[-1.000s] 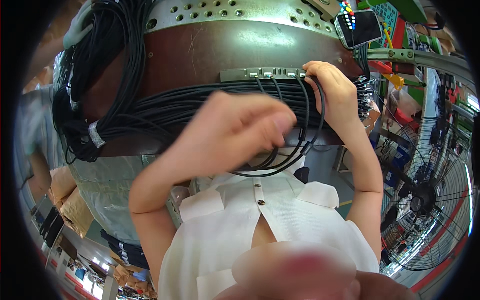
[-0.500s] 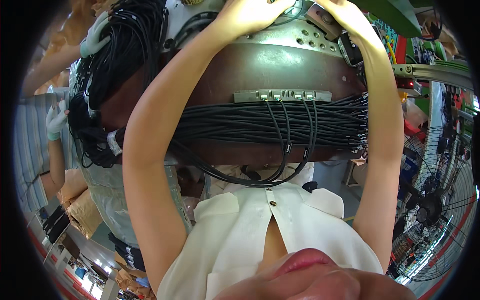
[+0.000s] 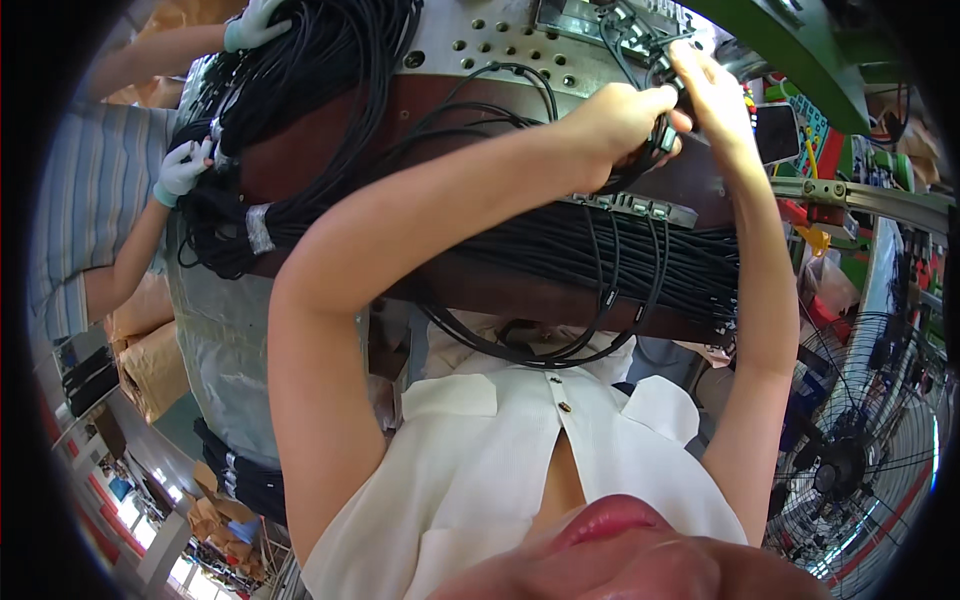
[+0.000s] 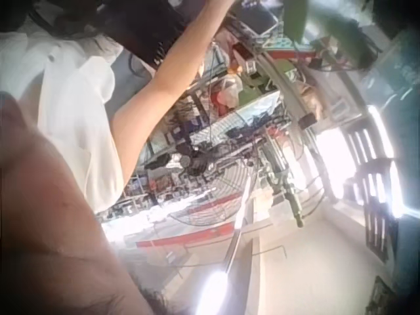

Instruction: Assembling or testing electronic cables by plugging them from a bundle into a testing fixture and trimming them with wire cutters.

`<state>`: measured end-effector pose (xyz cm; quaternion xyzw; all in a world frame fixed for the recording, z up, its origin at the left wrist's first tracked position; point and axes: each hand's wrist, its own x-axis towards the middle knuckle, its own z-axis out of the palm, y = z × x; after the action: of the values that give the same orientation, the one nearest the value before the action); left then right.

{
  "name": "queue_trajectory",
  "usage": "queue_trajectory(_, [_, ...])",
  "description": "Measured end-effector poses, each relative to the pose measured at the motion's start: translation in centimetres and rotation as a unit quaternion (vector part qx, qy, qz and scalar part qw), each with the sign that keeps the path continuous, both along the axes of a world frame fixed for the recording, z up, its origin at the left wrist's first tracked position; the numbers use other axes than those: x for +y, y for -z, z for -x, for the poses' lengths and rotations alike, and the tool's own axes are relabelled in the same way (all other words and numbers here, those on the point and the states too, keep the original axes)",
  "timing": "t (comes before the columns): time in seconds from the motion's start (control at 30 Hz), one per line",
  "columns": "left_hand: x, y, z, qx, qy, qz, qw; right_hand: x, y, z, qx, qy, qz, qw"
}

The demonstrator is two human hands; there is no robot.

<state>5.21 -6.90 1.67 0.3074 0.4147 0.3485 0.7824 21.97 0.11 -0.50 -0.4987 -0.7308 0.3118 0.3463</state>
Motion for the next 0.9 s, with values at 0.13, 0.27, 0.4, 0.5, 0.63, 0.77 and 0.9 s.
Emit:
queue_trajectory(0.13, [-4.4, -1.6, 4.3, 0.021, 0.068, -0.061, 0.996, -1.9, 0.7, 0.9, -0.059, -0.029, 0.108, 0.992])
queue_trajectory(0.27, [-5.0, -3.7, 15.4, 0.226, -0.177, -0.256, 0.923, -3.6, 0.3, 0.5, -0.112, -0.127, -0.044, 0.985])
queue_trajectory(0.4, [0.1, -5.7, 25.6, 0.622, -0.357, -0.289, 0.634, -4.6, 1.6, 1.7, -0.259, -0.126, -0.286, 0.914])
queue_trajectory(0.5, [-1.4, -3.7, 31.3, 0.804, -0.192, -0.276, 0.491, -7.6, -0.7, 1.5, -0.159, -0.087, -0.282, 0.942])
queue_trajectory(0.63, [-5.9, -3.2, 18.3, 0.286, 0.066, -0.181, 0.939, -12.6, 1.9, -0.1, -0.160, -0.134, -0.121, 0.970])
queue_trajectory(0.77, [-9.7, 1.0, 6.9, 0.183, 0.201, -0.056, 0.961, -11.7, 1.1, 0.4, -0.085, -0.139, -0.034, 0.986])
queue_trajectory(0.9, [-7.7, -0.8, 1.9, -0.097, 0.125, 0.066, 0.985, -4.5, -0.6, 2.3, -0.138, -0.035, -0.221, 0.965])
